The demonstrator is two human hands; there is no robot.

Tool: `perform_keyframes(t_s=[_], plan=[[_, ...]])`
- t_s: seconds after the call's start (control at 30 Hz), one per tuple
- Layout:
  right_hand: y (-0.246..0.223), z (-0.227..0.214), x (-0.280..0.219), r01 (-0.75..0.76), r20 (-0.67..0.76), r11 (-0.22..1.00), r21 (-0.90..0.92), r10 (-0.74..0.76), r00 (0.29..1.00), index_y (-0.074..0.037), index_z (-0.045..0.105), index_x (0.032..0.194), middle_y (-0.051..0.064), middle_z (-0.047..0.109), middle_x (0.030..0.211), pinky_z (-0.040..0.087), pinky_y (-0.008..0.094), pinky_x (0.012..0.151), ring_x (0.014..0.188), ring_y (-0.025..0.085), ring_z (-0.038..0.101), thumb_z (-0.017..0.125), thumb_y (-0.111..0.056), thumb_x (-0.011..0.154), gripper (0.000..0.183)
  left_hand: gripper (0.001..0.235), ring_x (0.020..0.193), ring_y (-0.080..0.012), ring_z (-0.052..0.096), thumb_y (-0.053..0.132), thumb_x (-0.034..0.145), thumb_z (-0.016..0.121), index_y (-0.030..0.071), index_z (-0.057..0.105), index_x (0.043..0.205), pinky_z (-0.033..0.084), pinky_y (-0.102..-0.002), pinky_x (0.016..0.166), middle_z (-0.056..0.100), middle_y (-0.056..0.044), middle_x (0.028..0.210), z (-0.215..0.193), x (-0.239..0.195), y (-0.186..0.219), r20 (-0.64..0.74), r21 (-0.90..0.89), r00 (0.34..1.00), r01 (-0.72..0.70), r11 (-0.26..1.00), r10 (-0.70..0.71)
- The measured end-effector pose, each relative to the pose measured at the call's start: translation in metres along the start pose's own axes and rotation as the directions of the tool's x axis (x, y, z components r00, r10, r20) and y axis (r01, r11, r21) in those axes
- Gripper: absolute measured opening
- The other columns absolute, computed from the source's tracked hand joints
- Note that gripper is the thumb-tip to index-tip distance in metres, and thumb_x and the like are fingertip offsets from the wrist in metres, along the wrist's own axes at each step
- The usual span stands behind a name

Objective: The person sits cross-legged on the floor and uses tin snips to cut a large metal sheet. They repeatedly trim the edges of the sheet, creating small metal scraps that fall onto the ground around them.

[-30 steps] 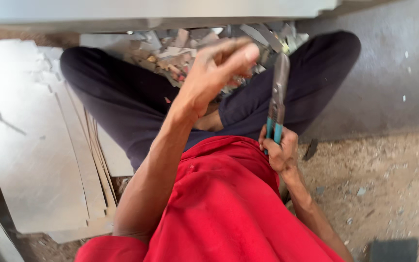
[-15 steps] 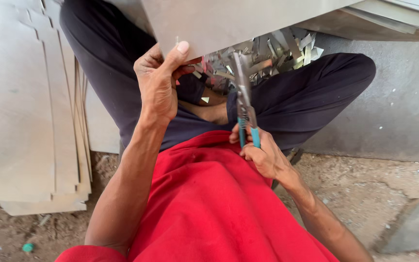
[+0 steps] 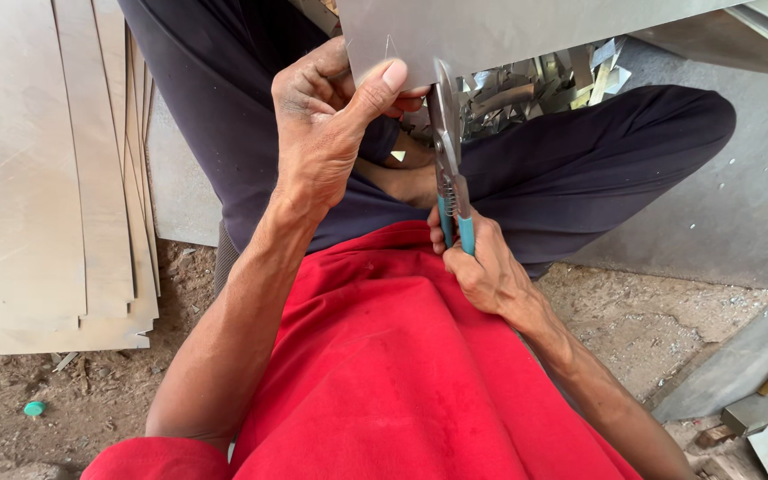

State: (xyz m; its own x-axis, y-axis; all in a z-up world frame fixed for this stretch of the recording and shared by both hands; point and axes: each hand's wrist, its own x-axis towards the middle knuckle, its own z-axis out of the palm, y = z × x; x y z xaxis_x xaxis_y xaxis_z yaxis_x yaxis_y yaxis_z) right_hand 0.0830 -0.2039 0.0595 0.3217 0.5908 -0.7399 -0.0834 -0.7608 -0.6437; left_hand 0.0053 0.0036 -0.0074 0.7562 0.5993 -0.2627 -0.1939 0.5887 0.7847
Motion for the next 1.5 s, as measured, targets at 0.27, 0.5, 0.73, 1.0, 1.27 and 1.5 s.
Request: perform_keyframes(t_s=[0.27, 0.5, 0.73, 1.0, 1.27, 1.5], plan=[[0.001, -0.006, 0.004, -0.011, -0.081, 0.991, -0.131, 0.000, 0.997, 0.001, 0.061, 0.082, 0.006, 0.059, 0.063, 0.048, 0.034, 0.054, 0.055, 0.017, 0.057, 0.049, -0.008, 0.072, 0.019, 0.014, 0.072, -0.0068, 0.053, 0.012, 0.104, 0.074, 0.002, 0.073, 0.094, 0.043, -0.023, 0.065, 0.060, 0.001, 0.081, -0.013, 0.011, -0.014, -0.096, 0.346, 0.984, -0.111, 0.932, 0.152], [0.023, -0.038, 0.006, 0.000, -0.004, 1.000, -0.011, 0.000, 1.000, 0.001, 0.064, 0.091, 0.005, 0.063, 0.074, 0.049, 0.032, 0.061, 0.068, 0.015, 0.058, 0.056, -0.007, 0.076, 0.018, 0.050, 0.065, -0.0115, 0.039, 0.027, 0.116, 0.062, 0.004, 0.039, 0.077, 0.032, -0.030, 0.060, 0.039, 0.003, 0.071, -0.024, 0.053, -0.051, -0.185, 0.621, 0.799, -0.355, 0.698, 0.572], [0.064, -0.026, -0.037, -0.046, -0.157, 0.916, 0.399, 0.118, 0.981, 0.003, 0.055, 0.123, 0.013, 0.066, 0.108, 0.059, 0.035, 0.085, 0.102, 0.020, 0.066, 0.047, -0.010, 0.069, 0.056, 0.035, 0.074, -0.0176, 0.076, 0.034, 0.100, 0.067, 0.000, 0.074, 0.105, 0.062, -0.029, 0.068, 0.076, -0.010, 0.084, 0.070, 0.007, -0.059, 0.087, 0.141, 0.981, 0.158, 0.977, -0.171], [0.056, -0.001, -0.030, 0.045, -0.195, 0.866, 0.498, 0.062, 0.979, 0.003, 0.046, 0.136, 0.017, 0.057, 0.115, 0.056, 0.040, 0.094, 0.110, 0.025, 0.059, 0.046, -0.011, 0.063, 0.075, 0.032, 0.081, -0.0192, 0.078, 0.024, 0.098, 0.076, -0.003, 0.075, 0.116, 0.067, -0.032, 0.079, 0.078, -0.013, 0.091, 0.084, 0.006, -0.081, 0.040, 0.145, 0.988, 0.144, 0.979, -0.152], [0.046, 0.004, -0.023, 0.045, -0.240, 0.878, 0.476, 0.080, 0.967, 0.002, 0.046, 0.135, 0.013, 0.058, 0.112, 0.058, 0.036, 0.093, 0.108, 0.022, 0.060, 0.046, -0.010, 0.061, 0.075, 0.030, 0.086, -0.0164, 0.077, 0.016, 0.099, 0.077, -0.005, 0.073, 0.120, 0.064, -0.026, 0.081, 0.078, -0.011, 0.095, 0.079, 0.003, -0.081, 0.026, 0.225, 0.988, 0.145, 0.963, -0.155], [0.052, 0.007, -0.018, 0.016, -0.337, 0.941, 0.339, 0.106, 0.936, 0.002, 0.059, 0.098, 0.008, 0.058, 0.078, 0.043, 0.028, 0.059, 0.069, 0.015, 0.053, 0.046, -0.009, 0.061, 0.040, 0.031, 0.084, -0.0132, 0.077, 0.022, 0.099, 0.076, -0.001, 0.073, 0.119, 0.060, -0.021, 0.073, 0.079, -0.007, 0.095, 0.078, 0.003, -0.073, 0.025, 0.287, 0.975, 0.203, 0.936, -0.219]])
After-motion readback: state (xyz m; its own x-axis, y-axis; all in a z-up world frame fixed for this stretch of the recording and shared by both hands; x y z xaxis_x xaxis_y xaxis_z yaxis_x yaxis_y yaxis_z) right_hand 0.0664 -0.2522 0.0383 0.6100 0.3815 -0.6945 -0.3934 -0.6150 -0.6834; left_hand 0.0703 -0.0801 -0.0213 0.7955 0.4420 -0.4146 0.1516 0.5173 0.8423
